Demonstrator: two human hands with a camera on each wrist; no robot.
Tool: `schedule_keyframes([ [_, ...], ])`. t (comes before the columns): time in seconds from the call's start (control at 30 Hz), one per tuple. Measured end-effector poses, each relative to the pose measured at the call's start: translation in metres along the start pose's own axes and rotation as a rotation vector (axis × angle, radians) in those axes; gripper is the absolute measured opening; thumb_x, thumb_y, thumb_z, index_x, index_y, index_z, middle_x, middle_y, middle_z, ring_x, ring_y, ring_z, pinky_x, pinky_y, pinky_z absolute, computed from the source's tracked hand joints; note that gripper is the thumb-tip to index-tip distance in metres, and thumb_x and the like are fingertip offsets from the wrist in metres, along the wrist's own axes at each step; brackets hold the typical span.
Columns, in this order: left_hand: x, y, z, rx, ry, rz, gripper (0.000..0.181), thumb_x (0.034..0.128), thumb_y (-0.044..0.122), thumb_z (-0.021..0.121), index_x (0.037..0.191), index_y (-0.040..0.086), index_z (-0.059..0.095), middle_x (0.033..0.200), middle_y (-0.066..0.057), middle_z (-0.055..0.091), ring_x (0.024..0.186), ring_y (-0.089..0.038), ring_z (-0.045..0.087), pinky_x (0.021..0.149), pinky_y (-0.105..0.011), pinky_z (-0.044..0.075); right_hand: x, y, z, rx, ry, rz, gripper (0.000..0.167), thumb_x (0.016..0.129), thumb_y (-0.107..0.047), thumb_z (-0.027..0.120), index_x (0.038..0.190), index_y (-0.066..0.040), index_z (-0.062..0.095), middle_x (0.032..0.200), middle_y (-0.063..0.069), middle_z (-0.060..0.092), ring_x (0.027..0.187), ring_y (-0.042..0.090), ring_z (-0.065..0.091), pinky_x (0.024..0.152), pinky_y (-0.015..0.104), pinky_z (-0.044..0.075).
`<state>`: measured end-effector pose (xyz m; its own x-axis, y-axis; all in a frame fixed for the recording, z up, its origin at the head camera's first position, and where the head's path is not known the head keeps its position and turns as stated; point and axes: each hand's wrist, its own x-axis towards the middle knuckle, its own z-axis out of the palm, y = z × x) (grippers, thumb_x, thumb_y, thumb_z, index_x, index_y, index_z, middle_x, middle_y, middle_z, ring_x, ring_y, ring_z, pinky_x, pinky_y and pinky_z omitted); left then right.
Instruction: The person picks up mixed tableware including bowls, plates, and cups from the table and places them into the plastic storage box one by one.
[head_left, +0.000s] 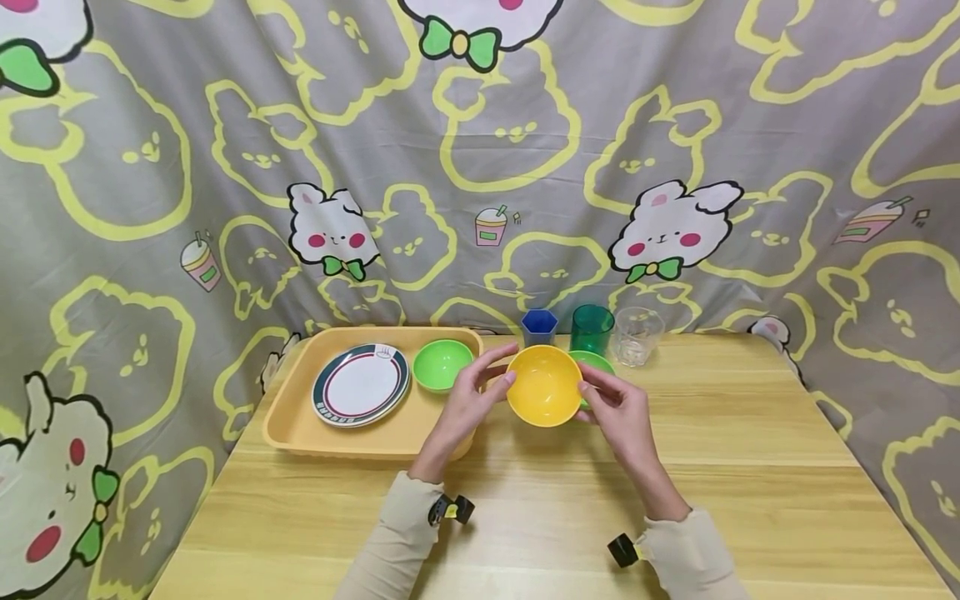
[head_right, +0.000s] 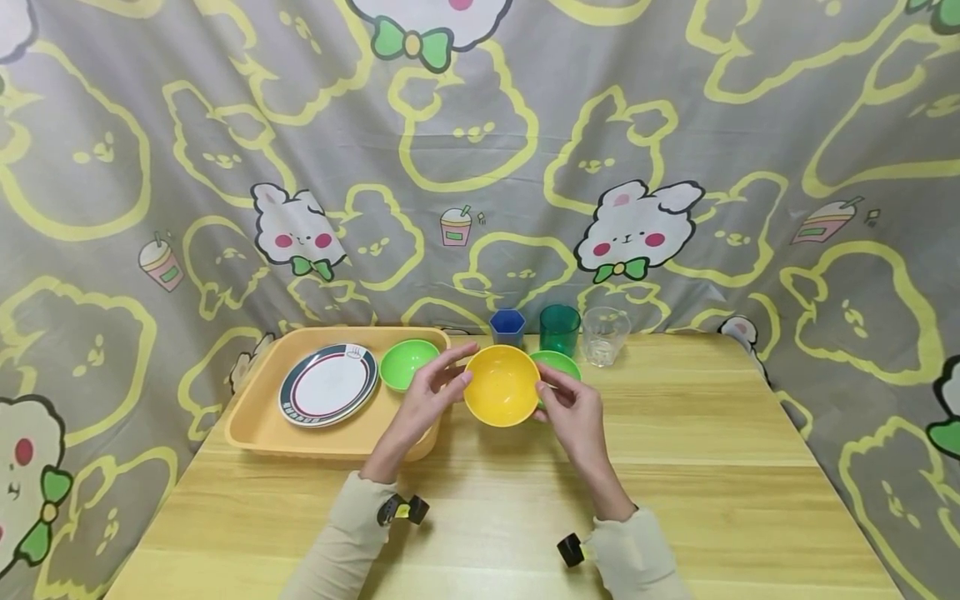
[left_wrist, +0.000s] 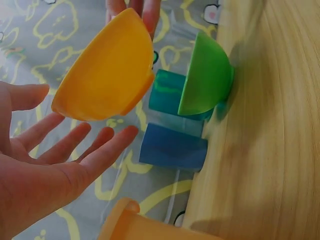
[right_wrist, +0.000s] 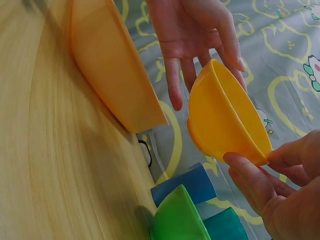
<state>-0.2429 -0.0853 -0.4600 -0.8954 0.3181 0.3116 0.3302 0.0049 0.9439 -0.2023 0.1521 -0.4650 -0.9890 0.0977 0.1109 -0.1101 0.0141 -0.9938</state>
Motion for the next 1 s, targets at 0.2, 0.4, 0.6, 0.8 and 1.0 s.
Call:
schedule_keyframes([
  [0.2, -0.0017, 0.0009, 0.0013, 0.002, -0.012, -0.042, 0.045, 0.1015, 0.008, 0.064, 0.146, 0.006, 0.056, 0.150, -0.010, 0.052, 0.124, -0.041, 0.058, 0.077, -0.038, 0.064, -0.0005, -0.0025, 0.0008, 0.019, -0.007, 0.008, 0.037, 0.100, -0.004, 0.066, 0.136, 0.003, 0.063, 0.135, 0.025, 0.063, 0.094, 0.008, 0.072, 0.073, 0.031, 0.063],
  [0.4, -0.0021, 0.0013, 0.0022, 0.021, -0.017, -0.062, 0.046, 0.1011, 0.001, 0.060, 0.146, 0.008, 0.056, 0.149, -0.010, 0.053, 0.117, -0.038, 0.061, 0.070, -0.038, 0.064, 0.0004, -0.0021, 0.0016, 0.031, -0.009, 0.009, 0.037, 0.099, -0.004, 0.067, 0.135, 0.004, 0.064, 0.134, 0.025, 0.063, 0.093, 0.009, 0.072, 0.072, 0.031, 0.063],
  [0.6, -0.0015, 0.0008, 0.0029, 0.005, -0.022, -0.079, 0.047, 0.1013, -0.002, 0.057, 0.147, 0.007, 0.056, 0.149, -0.012, 0.053, 0.119, -0.040, 0.060, 0.071, -0.039, 0.064, 0.0006, -0.0021, 0.0009, 0.021, -0.013, 0.016, 0.037, 0.099, -0.005, 0.067, 0.135, 0.003, 0.064, 0.134, 0.025, 0.063, 0.093, 0.010, 0.072, 0.072, 0.031, 0.063],
  [0.8, -0.0013, 0.0010, 0.0036, -0.023, -0.017, -0.100, 0.046, 0.1021, -0.002, 0.056, 0.146, 0.011, 0.057, 0.146, -0.010, 0.055, 0.115, -0.037, 0.062, 0.071, -0.040, 0.064, 0.0009, -0.0017, -0.0007, 0.008, -0.032, 0.006, 0.038, 0.101, -0.009, 0.066, 0.136, 0.003, 0.063, 0.135, 0.025, 0.062, 0.094, 0.010, 0.072, 0.074, 0.031, 0.063],
  [1.0, -0.0027, -0.0014, 0.0007, -0.044, 0.020, -0.119, 0.045, 0.1021, -0.003, 0.054, 0.144, 0.012, 0.058, 0.141, -0.012, 0.057, 0.108, -0.032, 0.066, 0.073, -0.045, 0.064, 0.0027, 0.0018, -0.0024, 0.054, -0.073, -0.034, 0.037, 0.100, -0.009, 0.067, 0.133, 0.007, 0.063, 0.132, 0.026, 0.062, 0.098, 0.012, 0.072, 0.078, 0.038, 0.062],
])
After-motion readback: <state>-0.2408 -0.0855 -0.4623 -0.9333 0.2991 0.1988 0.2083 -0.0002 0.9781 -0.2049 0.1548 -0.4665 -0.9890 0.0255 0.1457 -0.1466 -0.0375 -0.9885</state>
